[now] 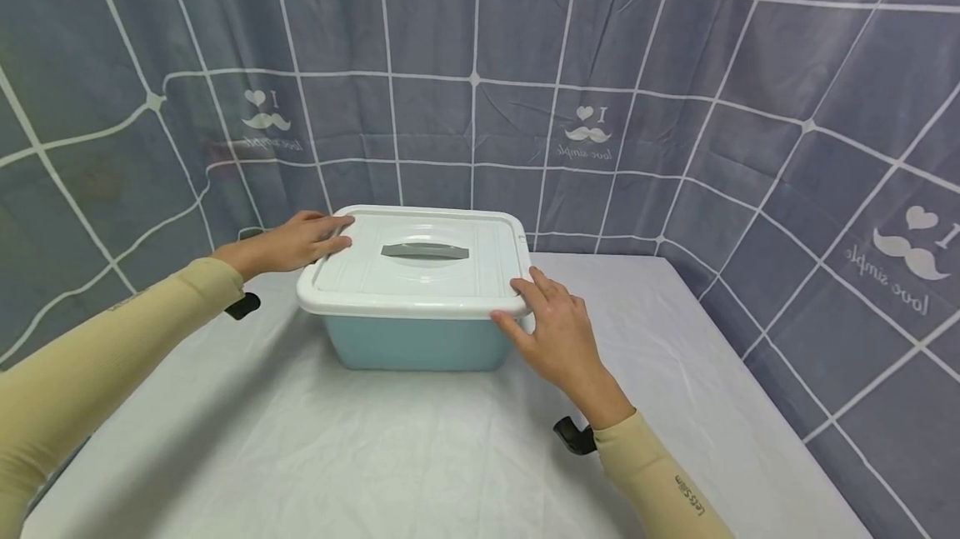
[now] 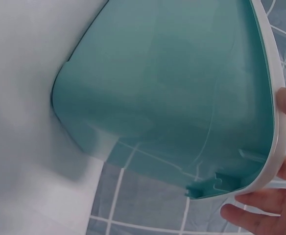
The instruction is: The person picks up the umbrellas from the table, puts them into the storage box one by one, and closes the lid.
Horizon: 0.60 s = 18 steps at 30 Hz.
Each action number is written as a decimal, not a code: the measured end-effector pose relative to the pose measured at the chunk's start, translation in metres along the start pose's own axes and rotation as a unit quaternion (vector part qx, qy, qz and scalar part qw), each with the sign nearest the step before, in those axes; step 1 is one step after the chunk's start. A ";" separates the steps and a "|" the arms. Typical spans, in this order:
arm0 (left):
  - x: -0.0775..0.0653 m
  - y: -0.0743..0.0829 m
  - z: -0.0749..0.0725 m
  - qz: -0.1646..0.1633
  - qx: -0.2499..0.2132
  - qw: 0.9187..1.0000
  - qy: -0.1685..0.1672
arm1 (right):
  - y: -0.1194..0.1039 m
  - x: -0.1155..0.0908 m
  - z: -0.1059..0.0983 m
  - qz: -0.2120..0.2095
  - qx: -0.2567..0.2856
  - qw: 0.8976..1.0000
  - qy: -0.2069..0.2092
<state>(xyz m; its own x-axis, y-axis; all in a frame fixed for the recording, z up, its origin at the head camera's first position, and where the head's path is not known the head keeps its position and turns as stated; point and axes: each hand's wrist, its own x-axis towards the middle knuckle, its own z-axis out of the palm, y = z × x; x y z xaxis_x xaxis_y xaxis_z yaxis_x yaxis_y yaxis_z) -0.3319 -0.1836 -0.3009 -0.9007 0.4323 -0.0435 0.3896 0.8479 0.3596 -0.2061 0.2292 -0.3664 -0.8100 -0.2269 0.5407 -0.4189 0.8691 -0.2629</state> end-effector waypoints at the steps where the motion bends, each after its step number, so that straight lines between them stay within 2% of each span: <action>1: -0.001 0.000 -0.001 0.001 0.004 1.000 0.001 | 0.000 0.000 0.000 -0.001 0.001 1.000 0.000; 11: -0.006 -0.001 -0.001 -0.008 0.010 1.000 0.018 | 0.000 0.001 -0.003 -0.005 0.007 1.000 -0.001; 18: -0.008 -0.004 0.003 0.007 -0.019 0.999 0.038 | 0.005 0.002 -0.007 -0.008 0.017 1.000 -0.008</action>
<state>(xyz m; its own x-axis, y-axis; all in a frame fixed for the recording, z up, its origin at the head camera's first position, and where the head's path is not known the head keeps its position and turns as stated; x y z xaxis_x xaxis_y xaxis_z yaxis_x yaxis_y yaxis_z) -0.3253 -0.1895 -0.3049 -0.9075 0.4188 0.0327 0.3966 0.8286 0.3952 -0.2072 0.2363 -0.3610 -0.8096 -0.2466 0.5327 -0.4445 0.8503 -0.2818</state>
